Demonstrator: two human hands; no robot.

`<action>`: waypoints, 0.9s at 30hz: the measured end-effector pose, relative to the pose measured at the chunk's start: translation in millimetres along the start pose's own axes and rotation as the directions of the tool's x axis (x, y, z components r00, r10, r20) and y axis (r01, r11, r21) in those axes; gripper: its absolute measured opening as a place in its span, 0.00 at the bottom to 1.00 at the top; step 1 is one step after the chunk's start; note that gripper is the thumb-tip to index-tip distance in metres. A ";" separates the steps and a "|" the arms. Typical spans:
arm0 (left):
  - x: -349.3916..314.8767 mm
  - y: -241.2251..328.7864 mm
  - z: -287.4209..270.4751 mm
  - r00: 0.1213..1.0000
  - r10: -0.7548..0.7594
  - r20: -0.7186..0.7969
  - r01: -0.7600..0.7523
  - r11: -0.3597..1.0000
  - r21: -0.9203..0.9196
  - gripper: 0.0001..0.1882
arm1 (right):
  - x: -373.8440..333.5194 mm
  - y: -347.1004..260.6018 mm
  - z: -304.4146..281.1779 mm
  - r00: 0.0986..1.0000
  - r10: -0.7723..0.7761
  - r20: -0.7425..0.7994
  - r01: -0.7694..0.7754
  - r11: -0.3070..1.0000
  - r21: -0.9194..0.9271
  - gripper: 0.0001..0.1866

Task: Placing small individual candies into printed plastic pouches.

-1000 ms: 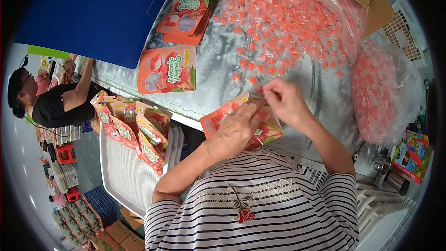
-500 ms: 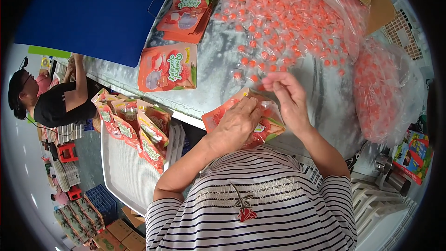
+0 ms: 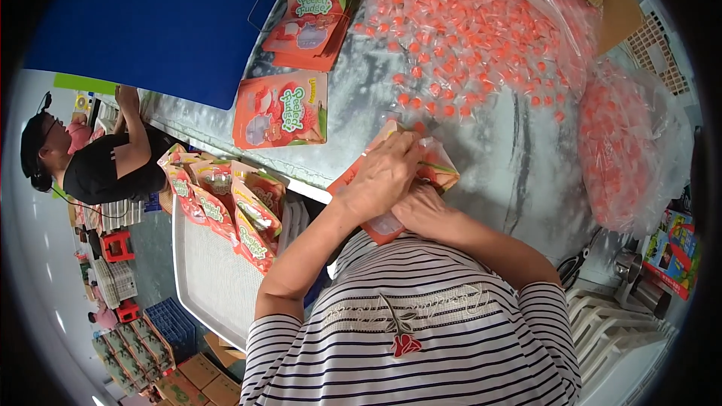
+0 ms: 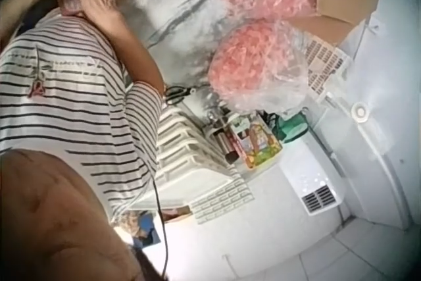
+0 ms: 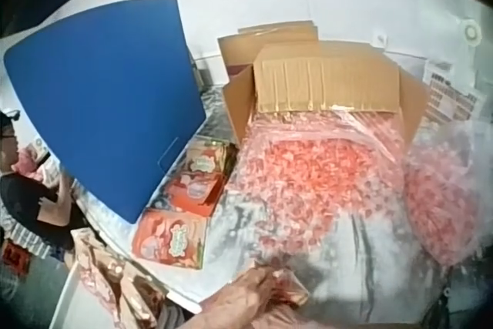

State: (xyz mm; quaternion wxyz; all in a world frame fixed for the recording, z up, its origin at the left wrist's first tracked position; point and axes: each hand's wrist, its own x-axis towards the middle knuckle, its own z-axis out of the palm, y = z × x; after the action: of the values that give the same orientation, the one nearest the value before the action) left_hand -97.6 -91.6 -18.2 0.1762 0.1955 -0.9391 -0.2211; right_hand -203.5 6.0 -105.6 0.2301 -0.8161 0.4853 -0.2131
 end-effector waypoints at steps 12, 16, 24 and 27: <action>-21.8 4.6 -10.2 0.993 -0.075 0.086 0.070 0.995 0.065 0.20 | -12.2 -30.1 -109.1 0.907 0.319 -0.275 -0.062 0.747 0.662 0.07; -22.4 19.9 -19.8 0.998 0.003 0.061 -0.011 0.993 0.120 0.16 | -0.5 -21.2 -113.2 0.847 0.393 -0.357 -0.120 0.796 0.593 0.06; -39.4 51.2 -38.4 0.991 0.110 0.070 -0.116 0.989 0.093 0.15 | -8.1 -24.0 -112.7 0.979 0.177 0.104 -0.195 0.960 0.203 0.08; -42.1 61.8 -45.0 0.962 0.169 0.216 -0.220 0.945 0.240 0.17 | -2.1 -29.2 -116.8 0.986 0.155 -0.067 -0.129 0.948 0.292 0.08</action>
State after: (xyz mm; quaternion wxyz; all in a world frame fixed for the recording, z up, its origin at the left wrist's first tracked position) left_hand -60.4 -37.5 39.2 0.0782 0.1009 -0.9873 -0.0943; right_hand -250.9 0.4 5.0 0.3388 -0.7268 0.5165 -0.3005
